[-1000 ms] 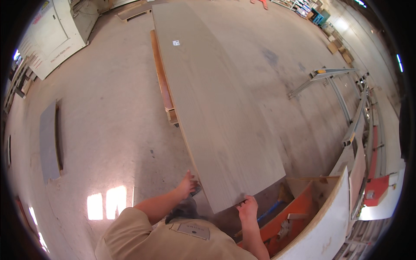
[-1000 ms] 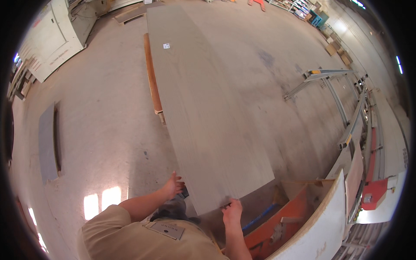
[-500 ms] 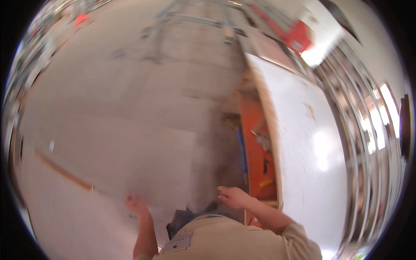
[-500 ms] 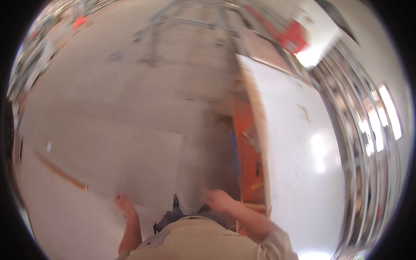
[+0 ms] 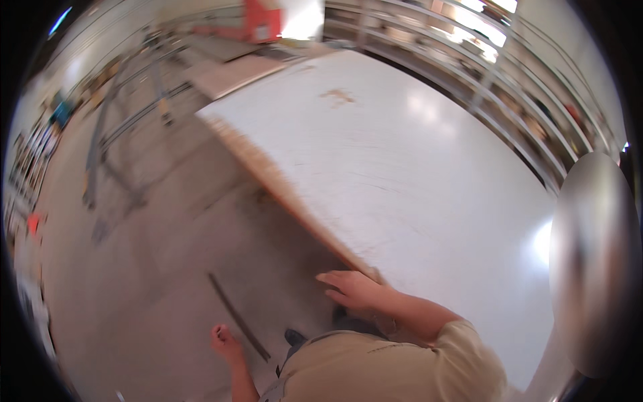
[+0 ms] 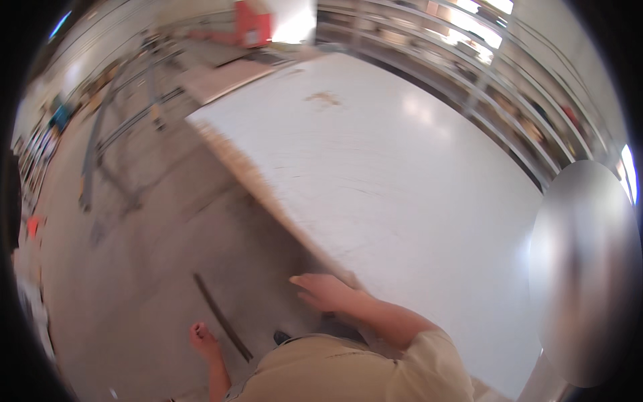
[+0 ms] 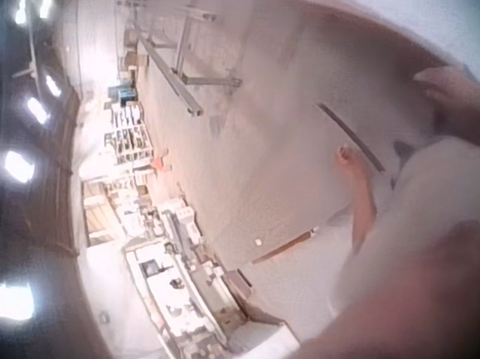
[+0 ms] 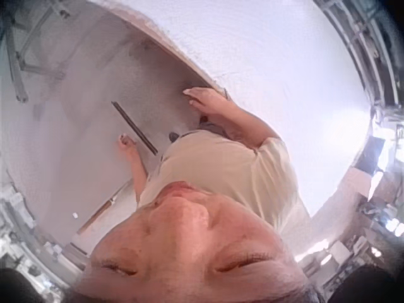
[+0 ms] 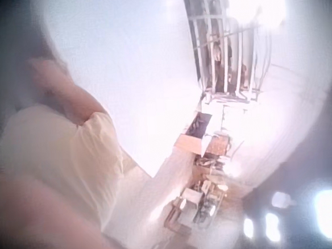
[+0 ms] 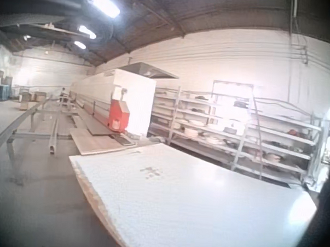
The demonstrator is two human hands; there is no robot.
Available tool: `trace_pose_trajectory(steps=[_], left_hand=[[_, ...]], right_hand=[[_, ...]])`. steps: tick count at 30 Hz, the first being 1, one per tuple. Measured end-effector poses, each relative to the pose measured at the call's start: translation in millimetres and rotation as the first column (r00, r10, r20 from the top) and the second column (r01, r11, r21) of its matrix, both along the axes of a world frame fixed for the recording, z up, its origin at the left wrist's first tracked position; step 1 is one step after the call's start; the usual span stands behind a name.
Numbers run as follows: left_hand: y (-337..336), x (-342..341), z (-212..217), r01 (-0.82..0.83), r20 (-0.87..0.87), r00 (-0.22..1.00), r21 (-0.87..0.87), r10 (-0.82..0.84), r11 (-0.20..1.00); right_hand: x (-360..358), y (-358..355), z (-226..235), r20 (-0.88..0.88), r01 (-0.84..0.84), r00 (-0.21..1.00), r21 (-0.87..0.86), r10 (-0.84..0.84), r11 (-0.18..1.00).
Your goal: The person moves large wood panels across a workshop floor, placing them on a workbench and stacking them. They handle both light-colored and darker wood panels, adjusting their positions and stacking them in a pile.
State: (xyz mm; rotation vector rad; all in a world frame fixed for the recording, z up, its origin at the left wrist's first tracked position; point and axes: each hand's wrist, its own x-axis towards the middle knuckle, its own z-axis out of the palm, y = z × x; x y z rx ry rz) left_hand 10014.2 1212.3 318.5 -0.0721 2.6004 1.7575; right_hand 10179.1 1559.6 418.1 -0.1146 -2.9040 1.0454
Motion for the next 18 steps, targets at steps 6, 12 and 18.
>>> trace_pose_trajectory(steps=[6, 12, 18], left_hand=[[96.0, -4.7, 11.4, 0.383, -0.314, 0.858, -0.138, -0.407, 0.914], [200.8, 3.5, 25.5, 0.495, -0.41, 0.687, -0.341, -0.6, 0.799], [309.4, -11.7, 65.0, 0.669, -0.471, 0.54, -0.262, -0.697, 0.695]], right_hand=[[56.1, 86.1, -2.4, -0.154, 0.36, 0.918, -0.06, -0.365, 0.931], [135.8, 127.0, -22.1, -0.281, 0.797, 0.497, -0.227, -0.821, 0.56], [191.9, 119.7, -10.7, -0.507, 0.916, 0.12, -0.274, -0.853, 0.292]])
